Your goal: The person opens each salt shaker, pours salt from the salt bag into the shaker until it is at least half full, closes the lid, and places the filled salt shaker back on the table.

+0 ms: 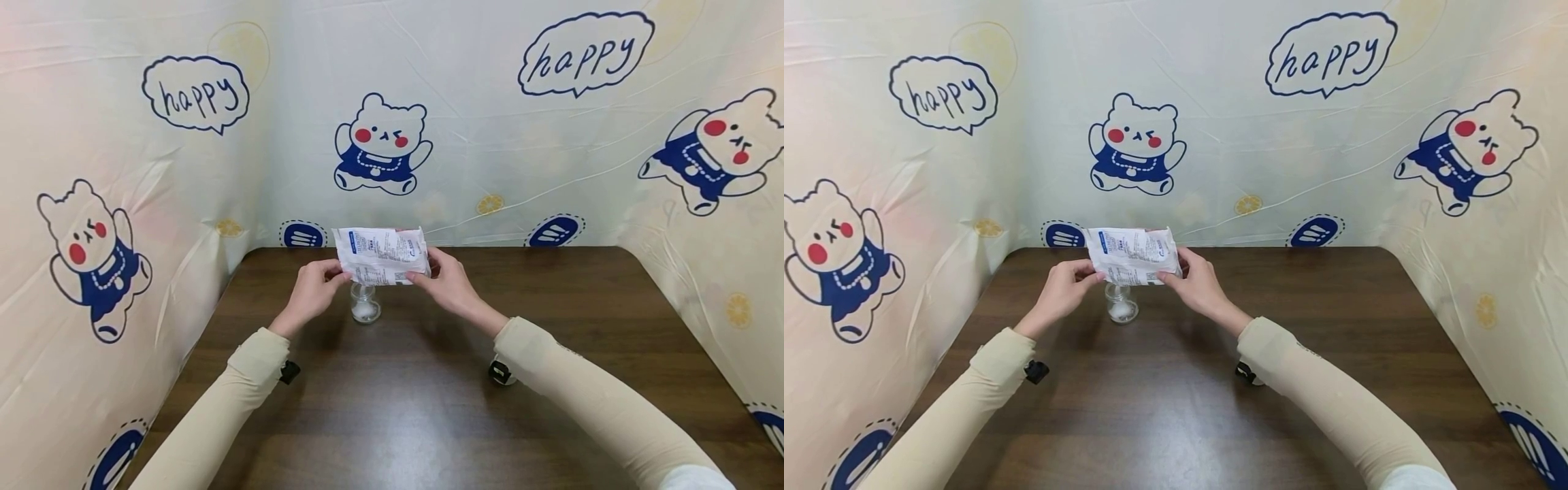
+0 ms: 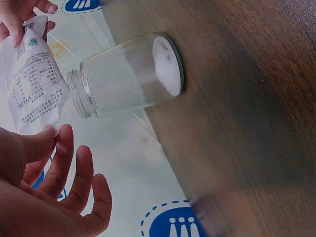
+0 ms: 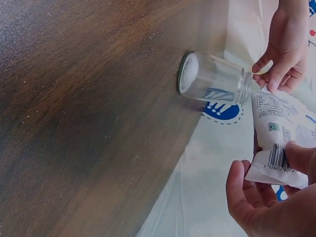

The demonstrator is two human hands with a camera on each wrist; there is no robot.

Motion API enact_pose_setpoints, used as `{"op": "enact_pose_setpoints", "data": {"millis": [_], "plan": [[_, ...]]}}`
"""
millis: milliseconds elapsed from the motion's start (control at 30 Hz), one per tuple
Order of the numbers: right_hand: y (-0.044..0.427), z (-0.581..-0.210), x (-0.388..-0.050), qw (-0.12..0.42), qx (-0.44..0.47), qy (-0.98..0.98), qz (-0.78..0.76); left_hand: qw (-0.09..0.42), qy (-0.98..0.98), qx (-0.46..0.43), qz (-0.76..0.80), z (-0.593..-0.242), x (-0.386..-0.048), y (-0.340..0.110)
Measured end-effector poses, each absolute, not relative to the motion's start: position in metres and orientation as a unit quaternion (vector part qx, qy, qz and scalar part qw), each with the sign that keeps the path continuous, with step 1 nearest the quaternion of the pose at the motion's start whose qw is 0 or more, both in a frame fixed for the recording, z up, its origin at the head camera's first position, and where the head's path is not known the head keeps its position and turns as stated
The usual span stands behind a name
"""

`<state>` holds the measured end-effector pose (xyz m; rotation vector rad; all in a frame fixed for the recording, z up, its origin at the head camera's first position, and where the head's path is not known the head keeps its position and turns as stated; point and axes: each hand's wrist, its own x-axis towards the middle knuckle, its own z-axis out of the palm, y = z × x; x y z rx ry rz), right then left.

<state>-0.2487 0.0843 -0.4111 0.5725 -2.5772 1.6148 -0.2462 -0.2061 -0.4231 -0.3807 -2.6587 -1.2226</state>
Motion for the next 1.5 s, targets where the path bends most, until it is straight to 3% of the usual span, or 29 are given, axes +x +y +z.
{"op": "enact_pose_setpoints", "data": {"millis": [1500], "plan": [[0.0841,-0.4089,-0.2501,0.025,0.186,-0.835,0.517,0.085,-0.895,-0.125,-0.419,-0.4217,-0.2451,-0.2056]]}}
